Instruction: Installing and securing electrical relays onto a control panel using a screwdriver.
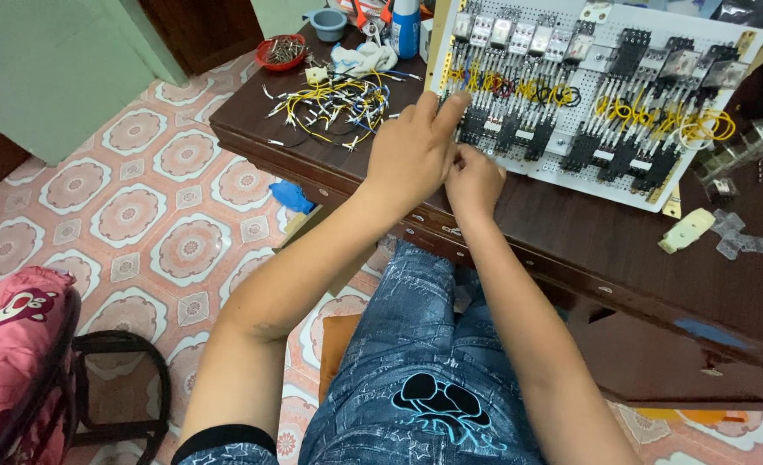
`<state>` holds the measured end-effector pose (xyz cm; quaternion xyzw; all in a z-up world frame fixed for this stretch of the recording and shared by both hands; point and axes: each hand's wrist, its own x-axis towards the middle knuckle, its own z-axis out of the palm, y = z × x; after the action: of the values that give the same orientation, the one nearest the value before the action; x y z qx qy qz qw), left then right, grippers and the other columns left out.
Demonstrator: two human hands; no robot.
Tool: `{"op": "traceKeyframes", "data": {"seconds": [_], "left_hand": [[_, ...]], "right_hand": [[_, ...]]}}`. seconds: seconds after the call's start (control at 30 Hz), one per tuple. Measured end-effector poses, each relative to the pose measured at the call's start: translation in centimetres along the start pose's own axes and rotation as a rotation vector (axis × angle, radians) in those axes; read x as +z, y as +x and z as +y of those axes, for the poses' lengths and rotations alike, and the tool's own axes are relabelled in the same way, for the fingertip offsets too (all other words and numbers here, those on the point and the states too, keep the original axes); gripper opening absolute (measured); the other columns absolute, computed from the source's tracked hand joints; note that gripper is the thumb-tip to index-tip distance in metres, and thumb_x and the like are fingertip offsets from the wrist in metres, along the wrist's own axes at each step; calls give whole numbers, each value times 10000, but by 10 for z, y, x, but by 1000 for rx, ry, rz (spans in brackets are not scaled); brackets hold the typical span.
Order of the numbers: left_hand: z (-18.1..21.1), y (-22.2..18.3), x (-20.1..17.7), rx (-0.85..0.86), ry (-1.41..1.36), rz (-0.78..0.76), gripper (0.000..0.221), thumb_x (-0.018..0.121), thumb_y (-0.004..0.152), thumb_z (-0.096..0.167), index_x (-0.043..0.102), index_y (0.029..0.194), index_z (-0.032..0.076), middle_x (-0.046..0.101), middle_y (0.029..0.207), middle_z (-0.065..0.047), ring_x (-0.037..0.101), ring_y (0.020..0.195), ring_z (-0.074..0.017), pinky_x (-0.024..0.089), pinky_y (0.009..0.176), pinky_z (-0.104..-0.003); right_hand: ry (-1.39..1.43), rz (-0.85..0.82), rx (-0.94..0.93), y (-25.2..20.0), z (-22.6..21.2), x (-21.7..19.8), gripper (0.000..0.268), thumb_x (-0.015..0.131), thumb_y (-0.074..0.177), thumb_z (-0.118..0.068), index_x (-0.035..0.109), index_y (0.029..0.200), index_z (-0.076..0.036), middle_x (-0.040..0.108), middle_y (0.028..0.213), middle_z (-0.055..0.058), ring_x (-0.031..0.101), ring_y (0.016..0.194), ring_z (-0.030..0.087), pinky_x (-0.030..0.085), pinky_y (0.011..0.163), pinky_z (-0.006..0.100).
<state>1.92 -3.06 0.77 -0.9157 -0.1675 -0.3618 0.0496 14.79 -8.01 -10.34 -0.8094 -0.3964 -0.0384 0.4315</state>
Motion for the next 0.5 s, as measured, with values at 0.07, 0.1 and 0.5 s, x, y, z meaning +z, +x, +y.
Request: {"op": "traceKeyframes", "data": {"seconds": [0.07,0.1,0.5], "left_hand": [[1,-1,2,101,185,232,306,547,1025,300,483,1293,166,535,790,-41,679,549,-312,538,462,-434],[1,-2,4,100,182,229,306,547,1025,300,483,1293,166,535,790,-41,679,549,-312,538,462,-434],[-10,-4,14,81,-33,200,523,529,952,306,433,1458,212,507,820,-34,647,643,-354,529,518,-503]], "right_hand": [[-132,-13,8,2,12,10,187,619,1001,-328,753,1024,-199,749,827,12,721,907,265,391,869,387],[-134,-15,11,1,11,9,187,619,1001,-328,753,1024,-199,749,827,12,721,907,265,391,869,387],[-118,-31,-15,-1,2,0,199,570,995,-247,742,967,-151,751,851,66,712,957,323,384,868,416]]}}
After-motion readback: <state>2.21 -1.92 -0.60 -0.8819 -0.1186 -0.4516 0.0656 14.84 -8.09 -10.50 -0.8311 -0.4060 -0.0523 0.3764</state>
